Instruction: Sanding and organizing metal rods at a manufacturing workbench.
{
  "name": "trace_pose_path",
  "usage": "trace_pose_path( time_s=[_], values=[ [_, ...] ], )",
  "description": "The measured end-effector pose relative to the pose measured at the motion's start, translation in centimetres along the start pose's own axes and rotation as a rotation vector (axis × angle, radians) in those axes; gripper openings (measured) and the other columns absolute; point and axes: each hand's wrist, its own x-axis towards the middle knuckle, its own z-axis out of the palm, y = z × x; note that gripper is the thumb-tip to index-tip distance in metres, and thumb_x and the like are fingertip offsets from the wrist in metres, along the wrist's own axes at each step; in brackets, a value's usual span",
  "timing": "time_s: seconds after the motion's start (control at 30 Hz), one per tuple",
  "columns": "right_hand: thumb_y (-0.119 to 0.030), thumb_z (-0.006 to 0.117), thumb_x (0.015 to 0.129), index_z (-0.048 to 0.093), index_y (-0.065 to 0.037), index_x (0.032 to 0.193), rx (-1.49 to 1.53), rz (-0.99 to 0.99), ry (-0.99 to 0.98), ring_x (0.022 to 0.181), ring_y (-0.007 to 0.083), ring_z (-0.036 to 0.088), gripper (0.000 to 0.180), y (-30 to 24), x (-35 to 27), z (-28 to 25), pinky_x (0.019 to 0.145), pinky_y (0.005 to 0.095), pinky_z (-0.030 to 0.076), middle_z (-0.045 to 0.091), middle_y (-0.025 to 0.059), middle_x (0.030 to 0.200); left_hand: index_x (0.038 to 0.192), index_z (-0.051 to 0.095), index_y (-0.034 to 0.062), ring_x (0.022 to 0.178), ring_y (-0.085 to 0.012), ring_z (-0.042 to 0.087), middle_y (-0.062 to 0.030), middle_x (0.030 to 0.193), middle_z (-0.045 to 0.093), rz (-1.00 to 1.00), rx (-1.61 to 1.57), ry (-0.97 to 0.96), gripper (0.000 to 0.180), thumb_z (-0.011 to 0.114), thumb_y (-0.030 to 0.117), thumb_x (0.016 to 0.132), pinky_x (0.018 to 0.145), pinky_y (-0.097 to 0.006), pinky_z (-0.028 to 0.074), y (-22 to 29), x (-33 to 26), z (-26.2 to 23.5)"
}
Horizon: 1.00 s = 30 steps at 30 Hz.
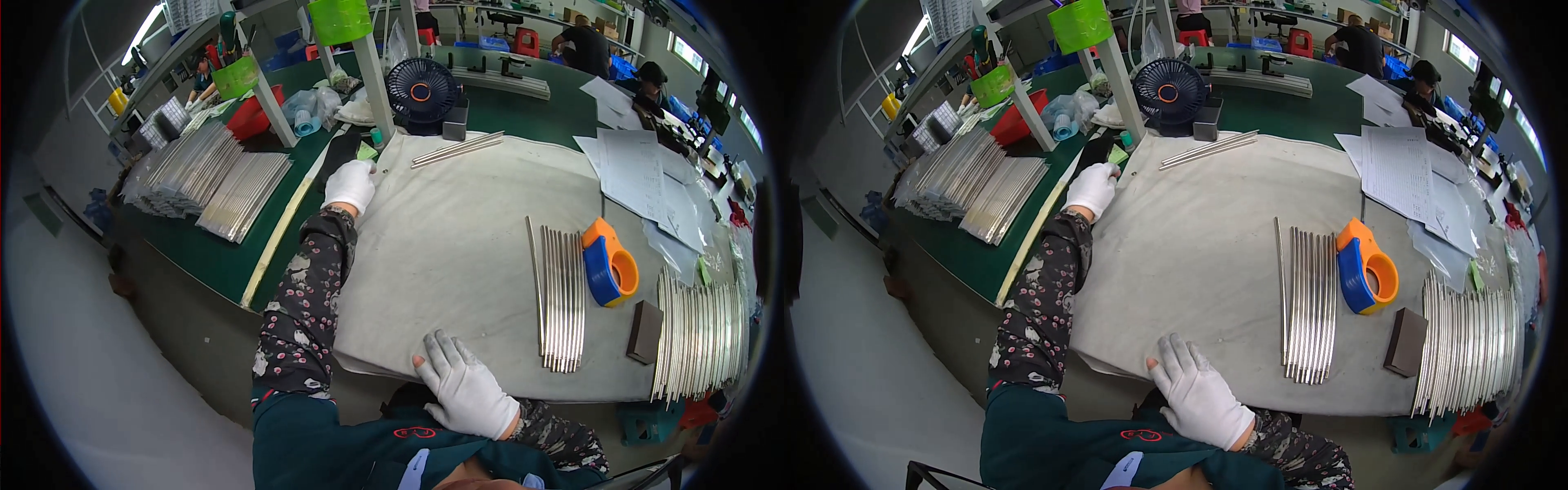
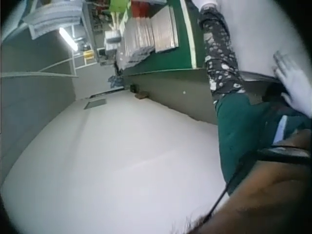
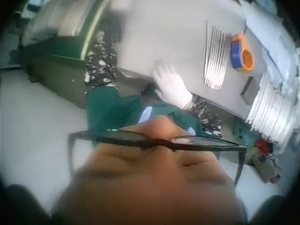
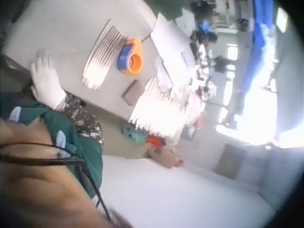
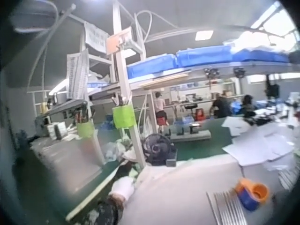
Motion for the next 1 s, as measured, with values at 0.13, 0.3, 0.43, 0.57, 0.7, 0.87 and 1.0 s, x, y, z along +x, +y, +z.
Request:
trace_pose_path(
  time_s=[0.13,0.3,0.43,0.57,0.7,0.87,1.0],
  values=[
    [-0.032,0.066,0.075,0.04,-0.001,0.133,0.078,-0.029,0.031,0.127,0.0417,0.039,0.071,1.0,-0.5,0.3,0.106,0.0468,0.033,0.04,0.0284,0.134,0.097,0.067,0.013,0.093,-0.0306,0.064,-0.0137,0.098,0.066,-0.041,0.112,0.034,0.02,0.052,0.014,0.085,0.077,-0.043,0.053,1.4,4.2,3.9],
    [-0.021,0.047,0.087,0.05,-0.002,0.123,-0.069,-0.086,0.159,0.12,0.0357,0.048,0.041,1.6,0.0,1.6,0.1,0.0414,0.041,0.05,0.0225,0.126,0.093,0.068,0.0085,0.094,-0.031,0.065,-0.0139,0.097,0.066,-0.179,0.104,0.089,0.019,0.051,0.015,0.087,0.076,-0.042,0.054,1.1,7.1,6.7],
    [-0.021,0.051,0.086,0.05,-0.006,0.122,-0.094,-0.1,0.196,0.113,0.0336,0.054,0.038,1.9,0.3,2.2,0.094,0.0396,0.045,0.055,0.0196,0.12,0.088,0.068,0.0079,0.09,-0.0294,0.066,-0.0125,0.092,0.066,-0.219,0.131,0.124,0.02,0.05,0.015,0.088,0.073,-0.042,0.054,0.1,8.7,8.9],
    [-0.02,0.054,0.088,0.051,-0.008,0.116,-0.128,-0.092,0.207,0.106,0.0318,0.058,0.031,2.1,0.4,2.7,0.089,0.0377,0.048,0.059,0.0174,0.116,0.084,0.065,0.0096,0.078,-0.0282,0.064,-0.0103,0.082,0.063,-0.052,0.314,0.305,0.014,0.052,0.014,0.084,0.066,-0.042,0.053,-0.6,8.7,9.2],
    [-0.02,0.055,0.088,0.052,-0.006,0.113,-0.074,-0.105,0.259,0.104,0.0313,0.059,0.029,2.0,0.4,2.8,0.088,0.0374,0.048,0.059,0.0175,0.115,0.082,0.065,0.0094,0.077,-0.0288,0.064,-0.0097,0.082,0.064,-0.058,0.398,0.308,0.015,0.051,0.014,0.085,0.066,-0.041,0.053,-1.0,8.8,8.7],
    [-0.019,0.051,0.086,0.053,-0.001,0.119,-0.043,-0.105,0.22,0.112,0.0331,0.055,0.037,1.9,0.4,2.6,0.094,0.0396,0.046,0.057,0.0198,0.119,0.098,0.064,0.0107,0.086,-0.0307,0.063,-0.0119,0.092,0.065,-0.124,0.339,0.052,0.02,0.057,0.01,0.08,0.074,-0.042,0.052,-0.1,8.1,5.4],
    [-0.02,0.051,0.087,0.053,0.0,0.119,-0.058,-0.114,0.22,0.113,0.0336,0.054,0.038,1.8,0.2,2.0,0.095,0.0407,0.045,0.056,0.0205,0.12,0.103,0.063,0.0077,0.109,-0.0308,0.052,-0.0126,0.111,0.056,0.178,0.352,0.212,0.028,0.062,0.013,0.075,0.086,-0.043,0.046,1.9,5.1,0.5]
  ],
)
